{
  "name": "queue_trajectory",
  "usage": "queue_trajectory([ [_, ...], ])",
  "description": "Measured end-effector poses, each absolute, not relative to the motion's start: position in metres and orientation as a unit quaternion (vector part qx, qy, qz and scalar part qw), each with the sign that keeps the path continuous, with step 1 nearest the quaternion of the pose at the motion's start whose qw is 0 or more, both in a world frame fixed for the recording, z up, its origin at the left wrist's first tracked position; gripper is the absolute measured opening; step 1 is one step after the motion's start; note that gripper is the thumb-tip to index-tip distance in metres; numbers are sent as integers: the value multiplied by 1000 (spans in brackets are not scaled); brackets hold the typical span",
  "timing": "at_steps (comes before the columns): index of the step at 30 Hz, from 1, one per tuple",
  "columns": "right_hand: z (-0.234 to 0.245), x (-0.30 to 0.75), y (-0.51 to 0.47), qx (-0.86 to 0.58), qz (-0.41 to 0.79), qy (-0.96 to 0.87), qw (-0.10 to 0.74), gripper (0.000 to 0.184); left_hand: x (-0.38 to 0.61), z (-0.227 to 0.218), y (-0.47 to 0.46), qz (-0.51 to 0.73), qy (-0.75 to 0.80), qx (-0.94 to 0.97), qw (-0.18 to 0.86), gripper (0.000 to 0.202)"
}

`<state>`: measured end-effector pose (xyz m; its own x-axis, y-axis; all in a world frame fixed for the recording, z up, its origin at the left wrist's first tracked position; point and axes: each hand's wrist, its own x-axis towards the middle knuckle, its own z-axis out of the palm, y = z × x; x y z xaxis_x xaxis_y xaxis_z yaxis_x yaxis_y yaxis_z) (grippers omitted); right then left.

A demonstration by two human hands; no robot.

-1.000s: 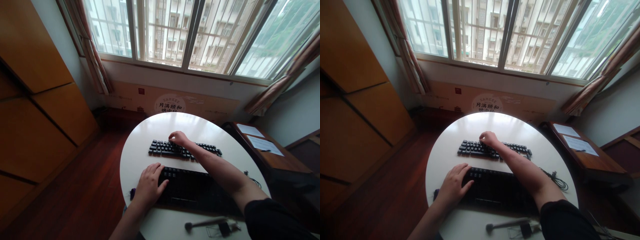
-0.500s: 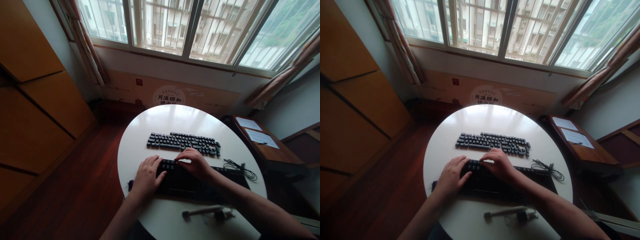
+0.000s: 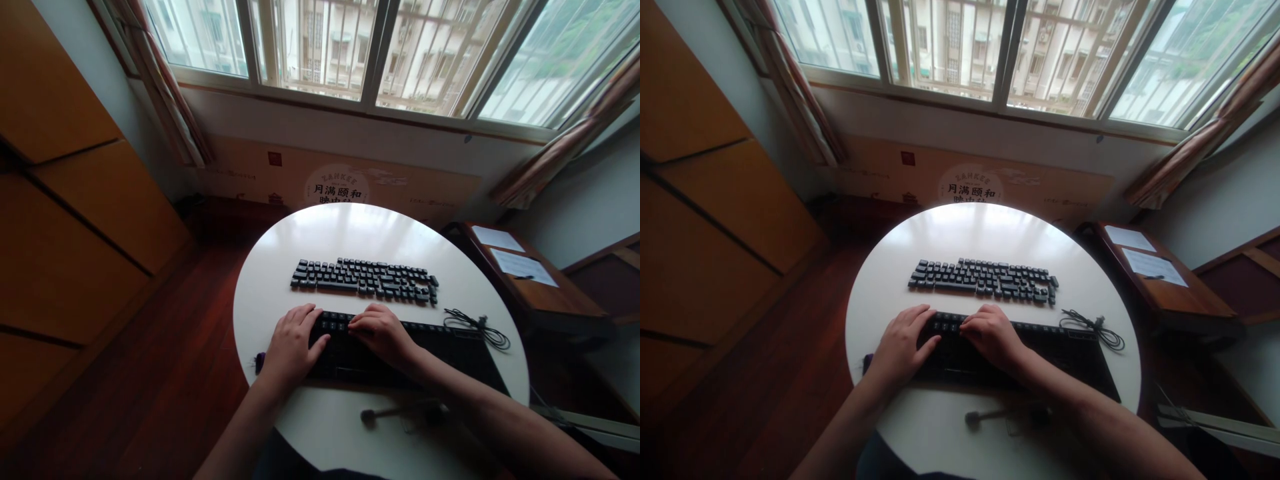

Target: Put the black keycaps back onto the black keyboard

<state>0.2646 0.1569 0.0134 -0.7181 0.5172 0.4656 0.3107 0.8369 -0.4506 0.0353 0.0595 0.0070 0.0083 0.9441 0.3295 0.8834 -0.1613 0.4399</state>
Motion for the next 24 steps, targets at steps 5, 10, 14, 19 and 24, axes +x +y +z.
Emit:
queue_trajectory([
  [5, 22, 261, 153, -241, 118, -926, 267, 11, 35, 7, 60, 276, 647, 709, 56, 43],
  [10, 33, 262, 147, -277, 58, -935, 214, 11, 35, 7, 60, 278, 645, 710, 52, 43],
  [14, 46, 261, 168, -241, 114, -939, 215, 8, 35, 6, 60, 275, 646, 710, 50, 43],
  [19, 74, 237, 252, -313, 101, -911, 249, 12, 34, 5, 61, 279, 644, 711, 48, 42],
  [24, 84, 205, 313, -396, 100, -903, 137, 14, 33, 5, 59, 283, 644, 709, 46, 43],
])
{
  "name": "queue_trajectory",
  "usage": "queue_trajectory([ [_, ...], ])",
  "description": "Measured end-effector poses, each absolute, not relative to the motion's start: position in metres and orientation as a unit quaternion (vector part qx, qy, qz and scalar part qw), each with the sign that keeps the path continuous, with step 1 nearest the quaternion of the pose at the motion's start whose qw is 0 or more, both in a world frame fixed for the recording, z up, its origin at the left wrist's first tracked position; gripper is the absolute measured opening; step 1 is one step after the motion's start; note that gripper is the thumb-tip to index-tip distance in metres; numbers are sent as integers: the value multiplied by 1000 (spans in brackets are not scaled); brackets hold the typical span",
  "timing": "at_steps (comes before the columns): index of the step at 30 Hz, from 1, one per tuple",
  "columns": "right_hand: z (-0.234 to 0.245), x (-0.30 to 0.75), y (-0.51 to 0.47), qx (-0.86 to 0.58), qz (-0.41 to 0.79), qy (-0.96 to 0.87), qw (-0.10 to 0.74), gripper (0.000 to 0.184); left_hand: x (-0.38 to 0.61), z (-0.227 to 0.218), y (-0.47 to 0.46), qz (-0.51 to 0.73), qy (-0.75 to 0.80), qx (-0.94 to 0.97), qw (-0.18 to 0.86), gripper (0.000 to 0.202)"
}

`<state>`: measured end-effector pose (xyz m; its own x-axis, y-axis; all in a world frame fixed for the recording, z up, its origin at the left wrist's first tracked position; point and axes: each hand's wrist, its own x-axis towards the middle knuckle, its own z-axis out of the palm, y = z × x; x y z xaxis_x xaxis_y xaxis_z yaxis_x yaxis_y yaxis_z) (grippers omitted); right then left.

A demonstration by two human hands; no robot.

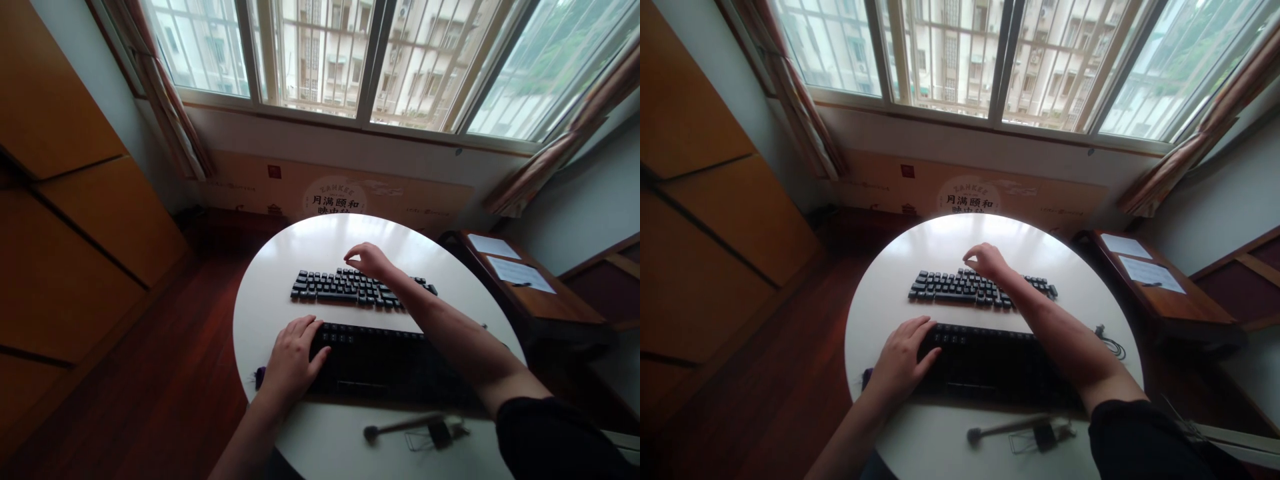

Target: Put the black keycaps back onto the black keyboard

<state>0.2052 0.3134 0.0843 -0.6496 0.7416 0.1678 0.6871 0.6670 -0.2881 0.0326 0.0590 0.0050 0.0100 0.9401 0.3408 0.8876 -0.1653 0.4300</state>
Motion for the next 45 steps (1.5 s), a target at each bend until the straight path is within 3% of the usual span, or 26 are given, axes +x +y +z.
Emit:
queue_trajectory([
  [6, 73, 181, 323, -431, 116, -893, 49, 11, 33, 5, 58, 286, 644, 708, 50, 43],
  [12, 64, 171, 326, -430, 131, -893, 26, 15, 33, 4, 58, 286, 645, 706, 51, 44],
  [17, 59, 164, 327, -425, 146, -892, 56, 13, 33, 4, 58, 284, 643, 710, 46, 43],
  [26, 96, 230, 262, -369, 203, -882, 210, 7, 34, 6, 59, 286, 644, 707, 60, 42],
  [31, 80, 279, 189, -343, 297, -875, 170, 3, 35, 7, 60, 284, 642, 709, 67, 42],
  [37, 51, 284, 154, -376, 240, -881, 159, 7, 35, 7, 60, 268, 648, 710, 69, 42],
  [45, 47, 270, 148, -383, 120, -912, 87, 4, 35, 6, 59, 277, 645, 710, 62, 42],
])
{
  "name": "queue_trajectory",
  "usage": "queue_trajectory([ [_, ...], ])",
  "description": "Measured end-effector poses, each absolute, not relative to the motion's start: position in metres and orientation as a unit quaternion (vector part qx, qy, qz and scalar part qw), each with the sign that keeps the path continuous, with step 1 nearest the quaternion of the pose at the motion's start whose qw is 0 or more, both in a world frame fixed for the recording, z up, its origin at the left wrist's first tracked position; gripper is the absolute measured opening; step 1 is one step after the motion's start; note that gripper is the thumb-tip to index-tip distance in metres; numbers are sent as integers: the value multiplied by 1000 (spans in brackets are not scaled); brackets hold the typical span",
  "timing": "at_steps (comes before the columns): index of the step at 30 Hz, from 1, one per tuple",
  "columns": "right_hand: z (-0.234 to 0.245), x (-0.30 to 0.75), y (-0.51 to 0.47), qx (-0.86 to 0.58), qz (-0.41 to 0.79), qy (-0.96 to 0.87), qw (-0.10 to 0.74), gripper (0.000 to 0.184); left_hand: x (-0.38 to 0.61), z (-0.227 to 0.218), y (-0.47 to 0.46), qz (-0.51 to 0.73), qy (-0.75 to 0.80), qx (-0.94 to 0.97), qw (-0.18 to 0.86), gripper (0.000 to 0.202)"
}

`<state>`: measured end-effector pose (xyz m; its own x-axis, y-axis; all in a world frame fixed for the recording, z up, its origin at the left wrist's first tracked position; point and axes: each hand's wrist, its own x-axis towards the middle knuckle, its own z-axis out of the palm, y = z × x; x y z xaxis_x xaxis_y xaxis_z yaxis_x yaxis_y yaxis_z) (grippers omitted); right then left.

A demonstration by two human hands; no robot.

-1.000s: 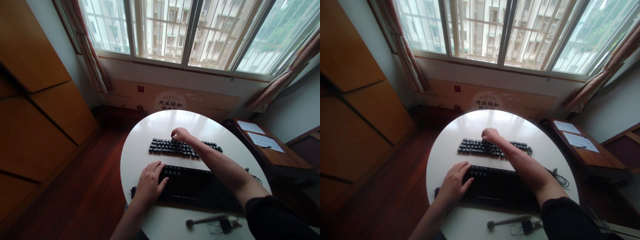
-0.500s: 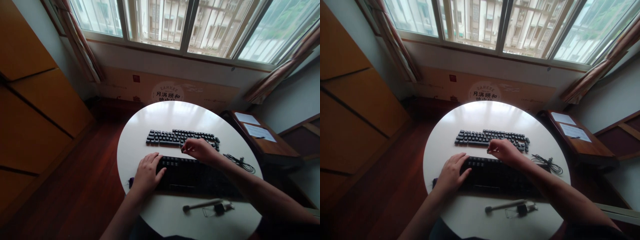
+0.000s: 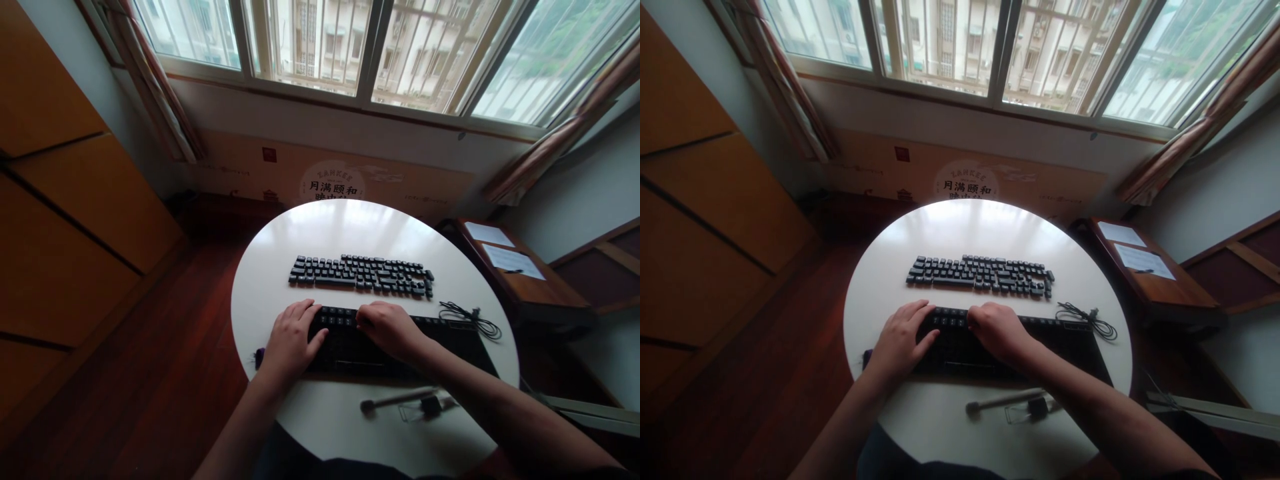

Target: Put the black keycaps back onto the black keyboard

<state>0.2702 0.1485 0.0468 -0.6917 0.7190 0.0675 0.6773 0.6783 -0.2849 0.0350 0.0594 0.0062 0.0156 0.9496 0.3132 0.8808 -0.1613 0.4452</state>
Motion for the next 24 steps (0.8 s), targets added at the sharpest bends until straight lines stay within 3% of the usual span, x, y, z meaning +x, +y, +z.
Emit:
queue_trajectory([
  [14, 53, 257, 142, -385, 38, -922, 28, 4, 35, 7, 59, 279, 645, 709, 63, 42],
  [24, 75, 256, 196, -359, 76, -920, 136, 12, 34, 7, 59, 286, 642, 710, 55, 41],
])
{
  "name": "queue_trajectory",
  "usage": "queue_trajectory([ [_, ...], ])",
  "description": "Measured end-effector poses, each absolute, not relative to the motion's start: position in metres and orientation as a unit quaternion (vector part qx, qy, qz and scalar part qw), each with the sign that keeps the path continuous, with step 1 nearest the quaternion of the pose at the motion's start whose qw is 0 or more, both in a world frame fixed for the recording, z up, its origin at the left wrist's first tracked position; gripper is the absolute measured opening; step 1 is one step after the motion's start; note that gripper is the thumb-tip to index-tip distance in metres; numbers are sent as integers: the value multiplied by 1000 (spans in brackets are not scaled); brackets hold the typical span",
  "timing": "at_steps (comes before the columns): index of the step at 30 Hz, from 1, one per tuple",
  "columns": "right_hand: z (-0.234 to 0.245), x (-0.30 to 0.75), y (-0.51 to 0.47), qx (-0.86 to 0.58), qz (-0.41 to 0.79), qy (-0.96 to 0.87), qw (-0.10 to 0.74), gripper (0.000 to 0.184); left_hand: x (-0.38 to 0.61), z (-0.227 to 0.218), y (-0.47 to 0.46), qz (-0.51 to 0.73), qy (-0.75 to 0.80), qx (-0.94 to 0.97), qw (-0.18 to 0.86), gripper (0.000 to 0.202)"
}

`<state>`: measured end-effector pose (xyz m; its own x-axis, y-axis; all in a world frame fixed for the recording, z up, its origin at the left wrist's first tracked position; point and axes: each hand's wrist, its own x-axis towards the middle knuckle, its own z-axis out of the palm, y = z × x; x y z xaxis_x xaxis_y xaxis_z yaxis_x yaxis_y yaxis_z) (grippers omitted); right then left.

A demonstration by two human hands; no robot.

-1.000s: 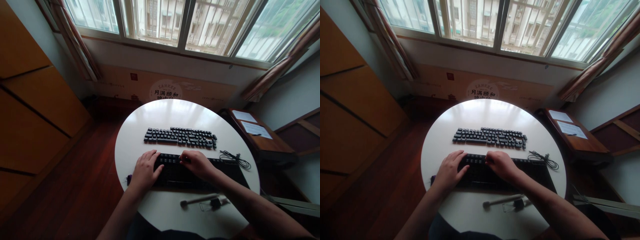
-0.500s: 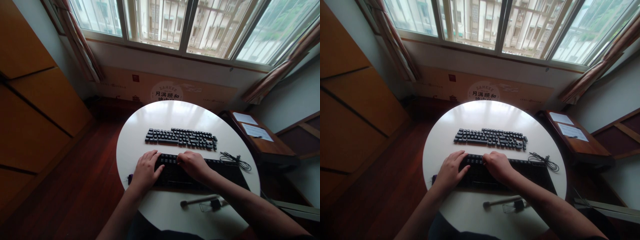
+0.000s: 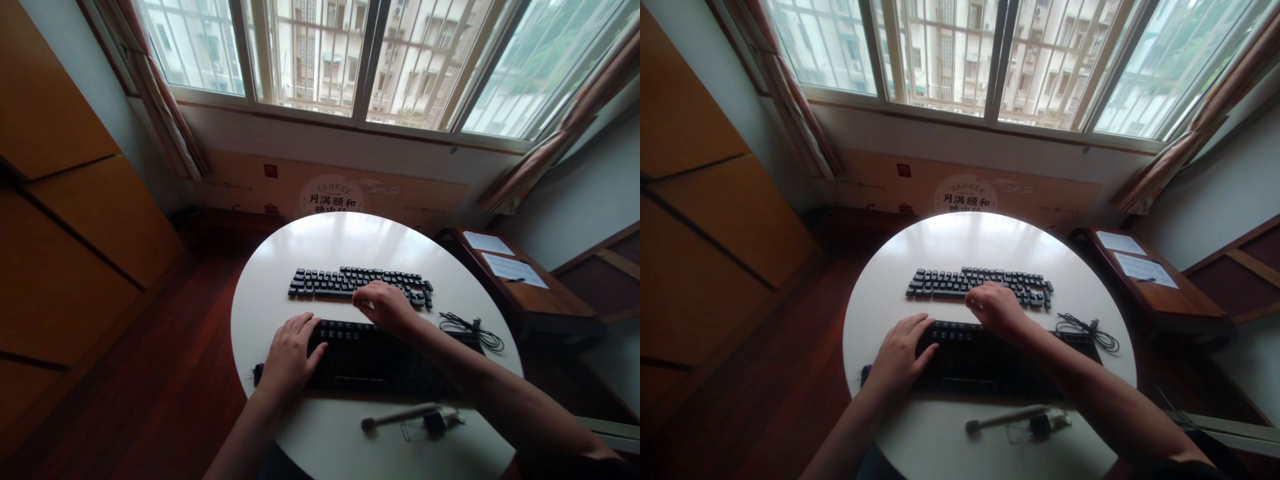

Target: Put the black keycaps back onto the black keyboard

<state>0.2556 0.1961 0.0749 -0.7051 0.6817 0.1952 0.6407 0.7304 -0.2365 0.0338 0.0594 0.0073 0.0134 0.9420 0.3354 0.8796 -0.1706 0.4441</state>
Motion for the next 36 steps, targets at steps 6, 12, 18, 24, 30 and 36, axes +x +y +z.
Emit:
queue_trajectory([
  [6, 80, 221, 295, -418, 110, -897, 98, 19, 33, 7, 59, 293, 643, 705, 57, 42],
  [12, 59, 199, 327, -407, 143, -900, 70, 17, 32, 5, 59, 291, 644, 706, 51, 41],
  [18, 51, 190, 335, -405, 165, -897, 55, 20, 32, 4, 59, 293, 642, 707, 45, 39],
  [24, 78, 193, 319, -419, 165, -884, 129, 18, 34, 5, 59, 297, 646, 701, 56, 40],
  [30, 107, 250, 246, -351, 245, -884, 190, 9, 27, 2, 60, 364, 642, 669, 82, 39],
  [36, 76, 294, 177, -347, 303, -873, 157, 9, 18, 5, 58, 524, 628, 556, 147, 42],
])
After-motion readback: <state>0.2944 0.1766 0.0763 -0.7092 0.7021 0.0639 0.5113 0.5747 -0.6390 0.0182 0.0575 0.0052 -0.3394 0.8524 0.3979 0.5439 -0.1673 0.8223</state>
